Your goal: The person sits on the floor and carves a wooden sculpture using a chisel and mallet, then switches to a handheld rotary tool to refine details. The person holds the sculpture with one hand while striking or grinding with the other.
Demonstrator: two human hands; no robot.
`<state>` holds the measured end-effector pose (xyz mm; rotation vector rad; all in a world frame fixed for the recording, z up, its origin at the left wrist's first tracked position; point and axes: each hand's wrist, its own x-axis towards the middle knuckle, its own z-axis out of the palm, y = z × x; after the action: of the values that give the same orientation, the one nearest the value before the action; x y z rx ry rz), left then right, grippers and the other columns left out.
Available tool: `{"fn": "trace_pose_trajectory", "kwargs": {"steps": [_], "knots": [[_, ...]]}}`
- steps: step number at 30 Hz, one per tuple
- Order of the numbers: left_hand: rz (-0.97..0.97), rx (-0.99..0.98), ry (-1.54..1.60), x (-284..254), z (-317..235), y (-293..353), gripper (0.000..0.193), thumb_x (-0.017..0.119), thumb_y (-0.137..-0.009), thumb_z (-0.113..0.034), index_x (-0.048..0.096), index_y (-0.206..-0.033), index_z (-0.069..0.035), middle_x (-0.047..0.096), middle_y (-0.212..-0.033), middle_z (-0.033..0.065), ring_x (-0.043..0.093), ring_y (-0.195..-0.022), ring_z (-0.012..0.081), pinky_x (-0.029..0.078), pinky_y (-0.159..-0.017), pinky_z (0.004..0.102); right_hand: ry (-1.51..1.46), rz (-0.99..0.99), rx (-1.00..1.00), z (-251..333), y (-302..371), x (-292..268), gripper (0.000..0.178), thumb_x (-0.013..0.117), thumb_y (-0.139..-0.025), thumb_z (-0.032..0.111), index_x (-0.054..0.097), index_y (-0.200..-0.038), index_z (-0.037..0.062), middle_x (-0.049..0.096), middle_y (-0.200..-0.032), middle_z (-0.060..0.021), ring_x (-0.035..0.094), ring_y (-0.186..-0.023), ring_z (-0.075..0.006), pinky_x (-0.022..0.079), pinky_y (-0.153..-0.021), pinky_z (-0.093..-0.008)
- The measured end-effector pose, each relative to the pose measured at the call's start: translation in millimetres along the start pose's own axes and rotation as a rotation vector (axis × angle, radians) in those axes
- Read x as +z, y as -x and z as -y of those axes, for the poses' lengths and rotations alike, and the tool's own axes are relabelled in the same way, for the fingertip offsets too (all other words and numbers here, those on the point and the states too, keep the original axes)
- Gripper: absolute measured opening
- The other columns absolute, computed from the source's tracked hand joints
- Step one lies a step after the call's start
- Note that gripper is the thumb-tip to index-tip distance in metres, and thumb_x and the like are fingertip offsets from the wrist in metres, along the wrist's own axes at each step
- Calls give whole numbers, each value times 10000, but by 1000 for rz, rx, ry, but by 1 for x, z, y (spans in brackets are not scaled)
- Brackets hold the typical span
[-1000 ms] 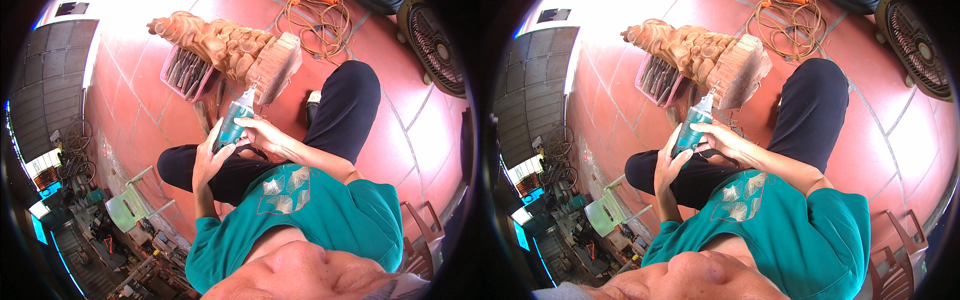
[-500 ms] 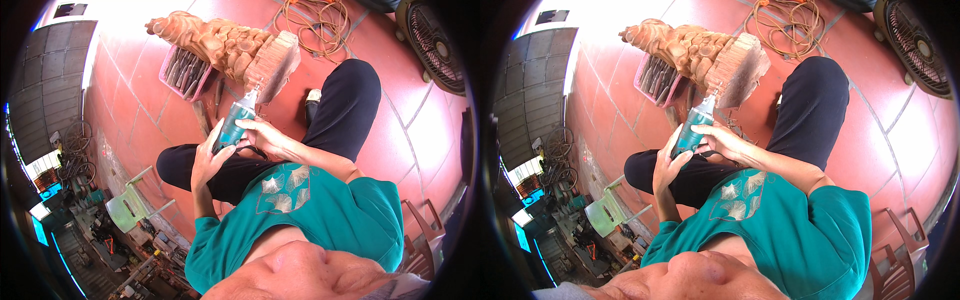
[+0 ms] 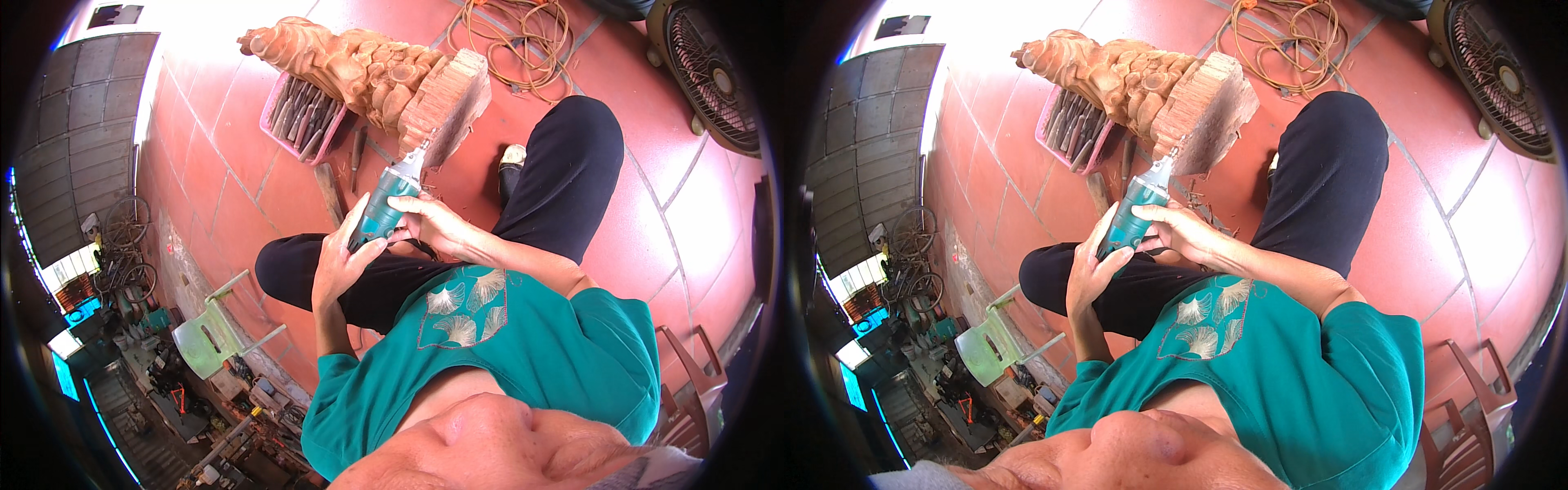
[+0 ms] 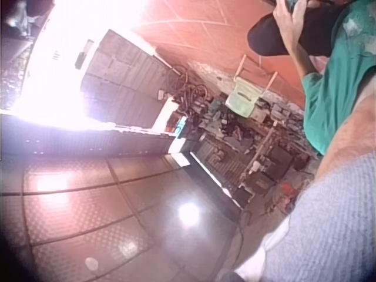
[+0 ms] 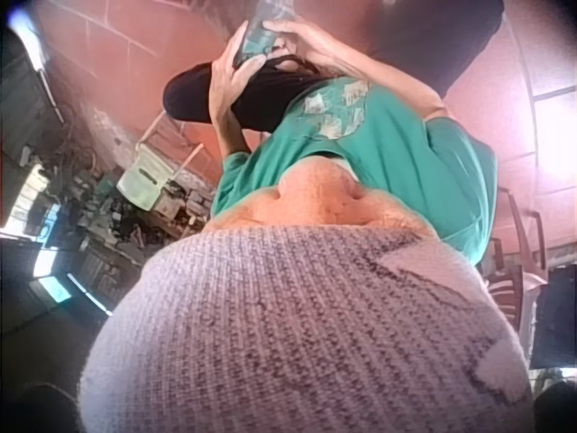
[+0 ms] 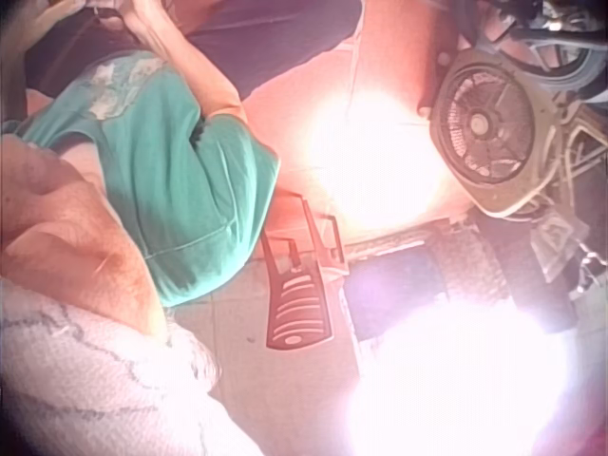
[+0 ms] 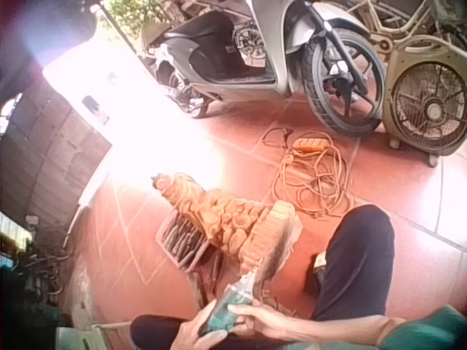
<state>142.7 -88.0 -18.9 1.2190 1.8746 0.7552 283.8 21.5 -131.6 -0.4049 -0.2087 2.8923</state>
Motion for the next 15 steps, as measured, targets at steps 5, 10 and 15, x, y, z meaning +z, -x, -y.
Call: {"fn": "trace_pose_trajectory", "kwargs": {"steps": [5, 10, 15], "knots": [[3, -7, 6, 0, -4, 0, 682, 720, -883, -170, 441, -1479, 8, 696, -1092, 189, 679, -968, 193, 519, -892, 332, -4, -12, -9, -1, 2, 0, 414, 723, -930, 280, 539, -1251, 93, 663, -1171, -85, 669, -1063, -253, 554, -920, -453], [10, -39, 19, 1, -7, 0, 686, 712, -871, -176, 447, -1474, 15, 674, -1165, 191, 666, -1026, 206, 506, -925, 340, -7, -8, -10, -2, 3, 0, 425, 725, -927, 283, 533, -1258, 98, 660, -1173, -85, 668, -1058, -250, 555, -918, -449], [3, -29, -7, 0, -6, 3, 679, 716, -878, -167, 446, -1477, 6, 698, -1119, 193, 688, -982, 203, 523, -890, 337, -2, -7, 6, -3, 4, 1, 406, 714, -937, 274, 535, -1262, 109, 659, -1172, -81, 668, -1064, -247, 554, -913, -457]]}}
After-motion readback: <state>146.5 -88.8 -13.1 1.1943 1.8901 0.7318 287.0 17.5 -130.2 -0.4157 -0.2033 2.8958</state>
